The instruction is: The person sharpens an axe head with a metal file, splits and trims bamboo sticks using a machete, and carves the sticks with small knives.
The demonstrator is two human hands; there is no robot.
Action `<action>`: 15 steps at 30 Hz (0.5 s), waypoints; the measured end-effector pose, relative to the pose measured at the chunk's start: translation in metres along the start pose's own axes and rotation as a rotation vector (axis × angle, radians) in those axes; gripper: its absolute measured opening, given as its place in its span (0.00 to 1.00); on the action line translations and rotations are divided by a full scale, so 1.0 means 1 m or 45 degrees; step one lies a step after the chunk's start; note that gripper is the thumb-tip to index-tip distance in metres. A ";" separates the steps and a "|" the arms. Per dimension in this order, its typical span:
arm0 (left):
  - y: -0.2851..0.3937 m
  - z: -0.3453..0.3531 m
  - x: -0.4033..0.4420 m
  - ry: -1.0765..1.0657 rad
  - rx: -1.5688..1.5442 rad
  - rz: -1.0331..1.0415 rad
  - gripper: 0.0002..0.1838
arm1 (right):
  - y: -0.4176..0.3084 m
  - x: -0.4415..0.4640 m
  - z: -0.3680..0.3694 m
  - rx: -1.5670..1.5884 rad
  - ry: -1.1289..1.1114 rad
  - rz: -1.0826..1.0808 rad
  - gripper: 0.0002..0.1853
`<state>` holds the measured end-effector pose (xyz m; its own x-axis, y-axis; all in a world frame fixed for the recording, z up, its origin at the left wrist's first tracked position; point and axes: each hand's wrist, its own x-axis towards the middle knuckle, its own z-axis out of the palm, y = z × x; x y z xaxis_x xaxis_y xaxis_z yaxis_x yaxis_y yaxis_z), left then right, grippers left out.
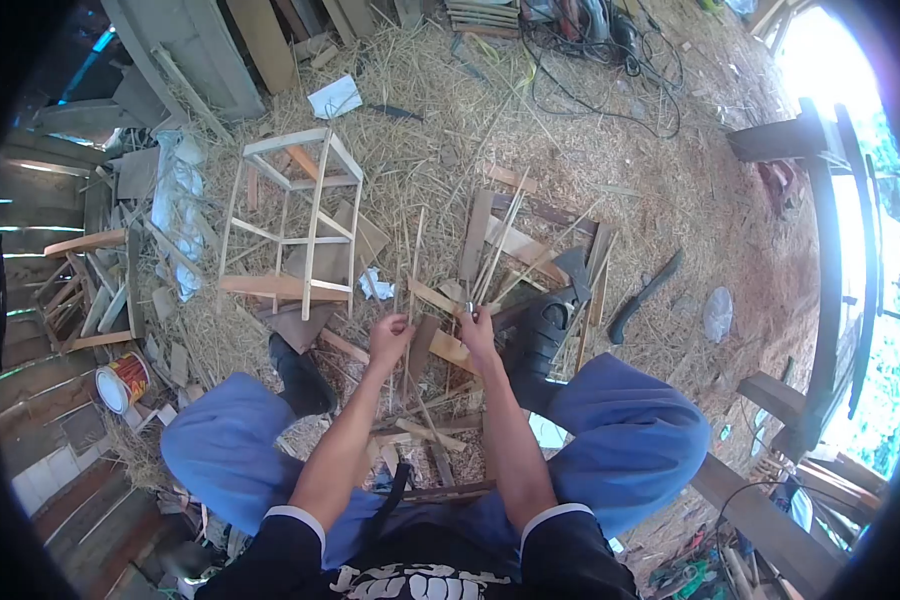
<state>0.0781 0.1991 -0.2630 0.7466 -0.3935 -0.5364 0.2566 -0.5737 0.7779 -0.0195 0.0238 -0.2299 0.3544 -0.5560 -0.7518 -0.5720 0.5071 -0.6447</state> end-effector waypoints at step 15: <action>-0.038 -0.002 -0.038 0.374 0.122 -0.265 0.15 | 0.048 -0.052 0.012 -0.252 -0.085 -0.364 0.08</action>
<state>0.0411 0.2372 -0.2715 0.8324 -0.0460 -0.5522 0.3735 -0.6896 0.6204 -0.0564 0.0850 -0.2238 0.5645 -0.6094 -0.5567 -0.5727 0.1964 -0.7959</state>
